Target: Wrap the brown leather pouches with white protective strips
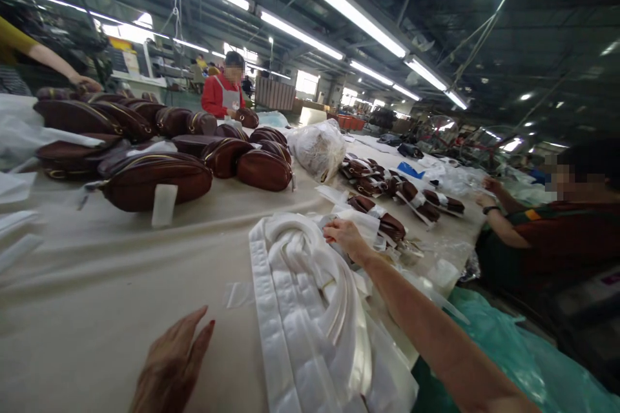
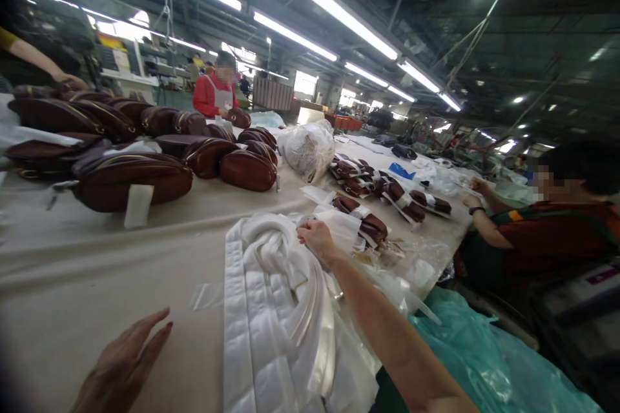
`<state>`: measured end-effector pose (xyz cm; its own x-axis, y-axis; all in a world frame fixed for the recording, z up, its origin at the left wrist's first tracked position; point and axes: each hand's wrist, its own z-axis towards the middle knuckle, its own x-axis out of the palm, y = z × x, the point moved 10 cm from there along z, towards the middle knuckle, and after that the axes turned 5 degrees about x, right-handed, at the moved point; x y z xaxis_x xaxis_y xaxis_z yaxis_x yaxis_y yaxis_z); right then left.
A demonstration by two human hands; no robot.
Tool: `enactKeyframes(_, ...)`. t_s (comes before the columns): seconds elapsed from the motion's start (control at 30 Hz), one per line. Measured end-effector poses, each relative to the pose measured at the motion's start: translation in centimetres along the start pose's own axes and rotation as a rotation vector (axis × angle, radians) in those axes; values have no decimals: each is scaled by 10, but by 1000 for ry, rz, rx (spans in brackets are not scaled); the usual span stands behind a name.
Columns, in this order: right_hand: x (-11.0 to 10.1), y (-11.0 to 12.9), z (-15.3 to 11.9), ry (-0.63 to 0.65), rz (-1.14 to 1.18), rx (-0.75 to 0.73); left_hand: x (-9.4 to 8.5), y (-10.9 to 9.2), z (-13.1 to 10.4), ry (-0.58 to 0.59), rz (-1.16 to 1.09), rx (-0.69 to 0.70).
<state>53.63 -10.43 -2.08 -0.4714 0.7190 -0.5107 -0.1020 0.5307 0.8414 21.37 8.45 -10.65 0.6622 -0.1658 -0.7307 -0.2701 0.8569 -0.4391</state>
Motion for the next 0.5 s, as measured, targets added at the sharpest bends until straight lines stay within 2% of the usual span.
enactKeyframes(0.13, 21, 30, 4, 13, -105, -126, 17, -22, 26, -11, 19, 65)
enactKeyframes(0.23, 52, 54, 19, 64, -167, -208, 18, -30, 33, -53, 47, 94)
enactKeyframes(0.37, 109, 93, 58, 113, -247, -295, 14, -34, 34, -83, 28, 100)
enactKeyframes(0.43, 135, 117, 85, 85, -303, -342, 12, -35, 33, -90, 22, 124)
enactKeyframes(0.5, 151, 145, 115, 20, -369, -397, 14, -36, 32, -108, 36, 184)
